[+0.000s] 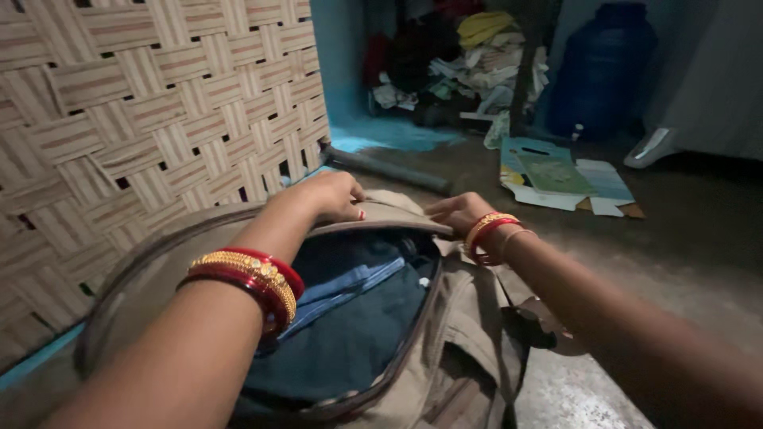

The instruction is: The person folds various pieces of clothing, including a patterned cloth, a red garment, a white cloth, and several pairs of jeans, and places them into a large duffel bag. The person then zips the bag closed.

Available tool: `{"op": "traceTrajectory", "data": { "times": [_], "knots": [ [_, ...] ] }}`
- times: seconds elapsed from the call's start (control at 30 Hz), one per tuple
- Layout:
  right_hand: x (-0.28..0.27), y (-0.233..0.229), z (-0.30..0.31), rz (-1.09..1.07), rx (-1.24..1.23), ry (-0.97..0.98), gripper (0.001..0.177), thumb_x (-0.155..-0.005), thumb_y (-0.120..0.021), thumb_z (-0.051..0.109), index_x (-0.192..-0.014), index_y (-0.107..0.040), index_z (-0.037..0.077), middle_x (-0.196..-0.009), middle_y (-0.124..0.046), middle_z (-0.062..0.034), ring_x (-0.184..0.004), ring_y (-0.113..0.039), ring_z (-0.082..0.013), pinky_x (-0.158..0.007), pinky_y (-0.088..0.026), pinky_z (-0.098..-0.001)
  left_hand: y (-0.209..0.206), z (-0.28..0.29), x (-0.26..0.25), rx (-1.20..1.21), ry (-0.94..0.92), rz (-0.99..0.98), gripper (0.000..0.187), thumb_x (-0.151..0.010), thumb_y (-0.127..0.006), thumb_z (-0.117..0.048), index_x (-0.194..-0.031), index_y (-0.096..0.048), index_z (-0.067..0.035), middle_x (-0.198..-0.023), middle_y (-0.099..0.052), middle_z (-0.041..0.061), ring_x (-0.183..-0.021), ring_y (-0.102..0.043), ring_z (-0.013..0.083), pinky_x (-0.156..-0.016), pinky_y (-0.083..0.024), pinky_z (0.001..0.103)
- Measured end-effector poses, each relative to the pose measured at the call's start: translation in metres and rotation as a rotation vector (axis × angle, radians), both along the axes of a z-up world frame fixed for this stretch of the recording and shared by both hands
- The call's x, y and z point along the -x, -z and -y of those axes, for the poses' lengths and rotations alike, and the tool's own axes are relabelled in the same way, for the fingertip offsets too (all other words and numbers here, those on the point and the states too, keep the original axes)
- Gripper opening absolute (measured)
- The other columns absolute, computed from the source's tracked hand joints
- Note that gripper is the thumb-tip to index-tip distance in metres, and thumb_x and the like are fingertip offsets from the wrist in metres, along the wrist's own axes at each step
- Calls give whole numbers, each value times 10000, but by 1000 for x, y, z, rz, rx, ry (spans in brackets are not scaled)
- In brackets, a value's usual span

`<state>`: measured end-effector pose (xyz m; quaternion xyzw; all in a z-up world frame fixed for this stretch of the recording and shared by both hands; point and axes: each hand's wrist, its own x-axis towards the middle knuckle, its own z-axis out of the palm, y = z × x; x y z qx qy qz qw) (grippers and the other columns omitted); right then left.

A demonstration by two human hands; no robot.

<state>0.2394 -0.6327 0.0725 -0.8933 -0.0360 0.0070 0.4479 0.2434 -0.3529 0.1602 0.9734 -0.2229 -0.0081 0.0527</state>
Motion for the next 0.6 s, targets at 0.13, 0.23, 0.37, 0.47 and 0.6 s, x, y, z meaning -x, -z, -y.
{"op": "traceTrajectory", "data": {
  "times": [0.13, 0.23, 0.37, 0.47, 0.6],
  "knots": [
    [-3, 23, 13, -31, -352, -169, 383, -864, -600, 22, -1186, -808, 32, -1085, -810, -85, -928, -724, -157, -828, -555, -266, 3, 34, 6, -83, -97, -30, 405, -880, -720, -440, -1211, -761, -210, -1278, -701, 136, -1200, -647, 347, -1033, -506, 453],
    [2, 30, 24, -141, -603, -57, 325, -909, -633, 14, -1195, -785, -16, -1046, -775, -142, -889, -705, -194, -778, -557, -295, 3, 50, 1, -127, -140, 9, 411, -868, -738, -460, -1174, -777, -190, -1212, -741, 157, -1160, -682, 355, -1003, -537, 462],
    [9, 33, 28, -255, -611, -27, 334, -903, -665, -23, -1232, -721, -14, -1051, -767, -150, -895, -743, -193, -783, -617, -286, 16, 55, -2, -71, -179, 65, 415, -848, -767, -486, -1126, -787, -179, -1213, -717, 151, -1165, -659, 362, -1004, -520, 463],
    [3, 32, 31, -122, -288, -162, 437, -857, -692, -21, -1283, -738, 62, -1075, -786, -93, -887, -725, -153, -758, -606, -253, 28, 59, -2, 9, -273, 138, 423, -808, -809, -503, -1094, -793, -191, -1222, -708, 135, -1187, -638, 354, -1010, -506, 469],
    [-13, 46, 32, -67, -386, -214, 430, -873, -608, -9, -1292, -693, 32, -1060, -772, -89, -886, -749, -173, -773, -632, -304, 48, 61, 3, 112, -349, 268, 418, -783, -822, -516, -1060, -792, -205, -1225, -693, 104, -1219, -591, 337, -1012, -473, 489]
  ]
}}
